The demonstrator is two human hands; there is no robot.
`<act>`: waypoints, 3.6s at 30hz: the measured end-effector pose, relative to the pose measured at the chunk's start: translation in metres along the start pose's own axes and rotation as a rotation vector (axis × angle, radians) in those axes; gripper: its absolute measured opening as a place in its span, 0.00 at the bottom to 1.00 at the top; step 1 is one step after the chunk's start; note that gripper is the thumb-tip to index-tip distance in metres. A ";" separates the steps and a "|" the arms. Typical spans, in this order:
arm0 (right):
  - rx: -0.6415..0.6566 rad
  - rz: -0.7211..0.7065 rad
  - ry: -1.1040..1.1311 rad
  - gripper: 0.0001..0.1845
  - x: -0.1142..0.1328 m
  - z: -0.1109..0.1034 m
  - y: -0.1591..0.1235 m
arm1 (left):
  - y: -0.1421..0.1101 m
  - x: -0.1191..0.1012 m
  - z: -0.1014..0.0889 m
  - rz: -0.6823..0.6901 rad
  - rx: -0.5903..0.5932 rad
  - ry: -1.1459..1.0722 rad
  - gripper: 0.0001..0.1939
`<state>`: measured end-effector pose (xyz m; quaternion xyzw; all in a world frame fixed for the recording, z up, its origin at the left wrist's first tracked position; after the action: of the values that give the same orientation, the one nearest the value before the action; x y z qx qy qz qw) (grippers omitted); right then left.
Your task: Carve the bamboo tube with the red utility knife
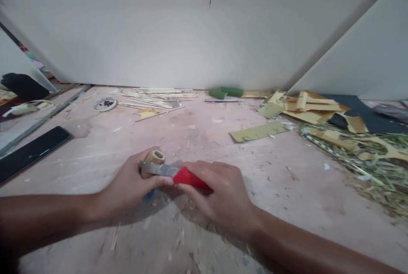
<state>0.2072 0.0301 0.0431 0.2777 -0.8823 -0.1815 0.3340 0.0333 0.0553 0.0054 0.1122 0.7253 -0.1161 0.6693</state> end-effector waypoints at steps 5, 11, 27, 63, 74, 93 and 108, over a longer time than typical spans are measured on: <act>-0.015 0.028 -0.022 0.09 -0.001 -0.001 0.001 | -0.001 -0.001 0.001 -0.025 -0.028 -0.043 0.18; 0.039 0.093 -0.008 0.10 -0.003 0.000 0.000 | -0.001 -0.002 0.000 -0.017 -0.047 -0.040 0.19; 0.222 0.221 0.177 0.09 -0.015 0.005 0.004 | -0.005 -0.005 -0.003 0.031 0.056 -0.140 0.17; 0.201 0.082 0.080 0.15 -0.002 0.006 -0.003 | -0.004 -0.001 -0.002 -0.052 -0.085 -0.022 0.21; -0.022 0.368 0.116 0.09 -0.025 -0.007 0.007 | -0.001 0.000 -0.007 0.015 -0.097 -0.018 0.18; 0.344 0.108 0.232 0.10 -0.008 0.013 0.002 | -0.003 -0.001 -0.001 0.003 0.002 -0.037 0.19; 0.140 0.103 0.092 0.14 0.000 0.005 -0.004 | -0.007 0.005 -0.008 -0.025 -0.125 0.050 0.23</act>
<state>0.2055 0.0279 0.0380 0.2626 -0.8896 -0.0891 0.3628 0.0229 0.0516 0.0007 0.0640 0.7490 -0.0761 0.6550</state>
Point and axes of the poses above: each hand's wrist, its own y-axis towards the middle knuckle, its own z-axis out of the palm, x = y × z, the point moved 7 cm from there along y, towards the middle knuckle, and after that the axes turned 5 degrees about z, right-handed, at the moved point
